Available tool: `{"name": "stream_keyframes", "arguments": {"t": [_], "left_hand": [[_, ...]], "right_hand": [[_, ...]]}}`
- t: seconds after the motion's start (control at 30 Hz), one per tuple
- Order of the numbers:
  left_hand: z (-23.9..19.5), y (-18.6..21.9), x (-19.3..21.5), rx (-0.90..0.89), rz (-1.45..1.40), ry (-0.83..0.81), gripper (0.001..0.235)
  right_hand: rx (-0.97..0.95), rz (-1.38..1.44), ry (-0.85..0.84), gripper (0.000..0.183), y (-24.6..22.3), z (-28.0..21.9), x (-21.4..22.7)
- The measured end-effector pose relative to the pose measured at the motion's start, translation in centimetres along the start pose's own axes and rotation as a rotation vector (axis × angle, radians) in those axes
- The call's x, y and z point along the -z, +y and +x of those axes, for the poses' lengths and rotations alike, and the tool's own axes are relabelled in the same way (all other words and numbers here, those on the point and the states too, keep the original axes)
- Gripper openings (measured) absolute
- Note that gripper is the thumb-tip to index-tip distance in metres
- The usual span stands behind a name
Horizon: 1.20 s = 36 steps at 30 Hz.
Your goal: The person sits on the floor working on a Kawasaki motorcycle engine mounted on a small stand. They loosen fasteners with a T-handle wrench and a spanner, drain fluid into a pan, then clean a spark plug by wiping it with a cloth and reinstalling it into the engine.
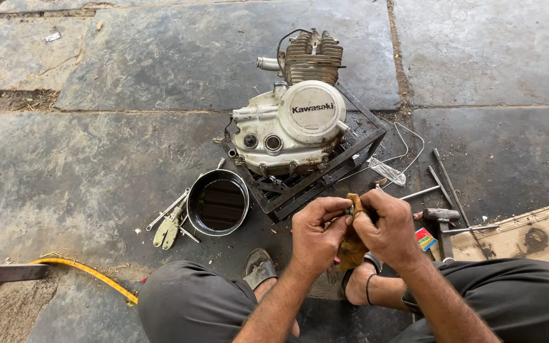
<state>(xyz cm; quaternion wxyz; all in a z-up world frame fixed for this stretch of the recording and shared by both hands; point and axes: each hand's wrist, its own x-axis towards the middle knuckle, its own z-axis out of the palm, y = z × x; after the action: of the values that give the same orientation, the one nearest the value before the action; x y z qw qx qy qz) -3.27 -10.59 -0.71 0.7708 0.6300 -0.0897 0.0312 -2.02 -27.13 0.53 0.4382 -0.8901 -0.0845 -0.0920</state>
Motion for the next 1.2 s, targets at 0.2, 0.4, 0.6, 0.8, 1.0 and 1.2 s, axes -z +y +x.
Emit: {"name": "stream_keyframes", "arguments": {"t": [0.2, 0.4, 0.6, 0.8, 1.0, 1.2], "left_hand": [[-0.5, -0.9, -1.0, 0.007, -0.097, -0.044, 0.026], [0.7, -1.5, 0.4, 0.068, -0.416, 0.048, 0.033], [1.5, -1.7, 1.7, 0.045, -0.538, 0.142, 0.042], [1.5, -1.2, 1.5, 0.013, -0.443, 0.098, 0.044], [1.3, -1.1, 1.5, 0.015, -0.444, 0.078, 0.045], [1.7, -1.0, 1.3, -0.013, -0.487, 0.082, 0.047]], "right_hand": [[-0.337, 0.494, 0.053, 0.013, 2.9, -0.6, -1.1], [-0.477, 1.263, 0.14, 0.022, 1.7, -0.6, -1.1], [-0.286, 1.439, 0.155, 0.026, 3.7, -0.9, -0.9], [-0.316, 1.437, 0.142, 0.027, 3.7, -0.8, -1.0], [-0.383, 1.561, 0.138, 0.023, 3.0, 0.3, 1.2], [-0.48, 1.385, -0.018, 0.037, 12.0, 0.7, -4.4]]}}
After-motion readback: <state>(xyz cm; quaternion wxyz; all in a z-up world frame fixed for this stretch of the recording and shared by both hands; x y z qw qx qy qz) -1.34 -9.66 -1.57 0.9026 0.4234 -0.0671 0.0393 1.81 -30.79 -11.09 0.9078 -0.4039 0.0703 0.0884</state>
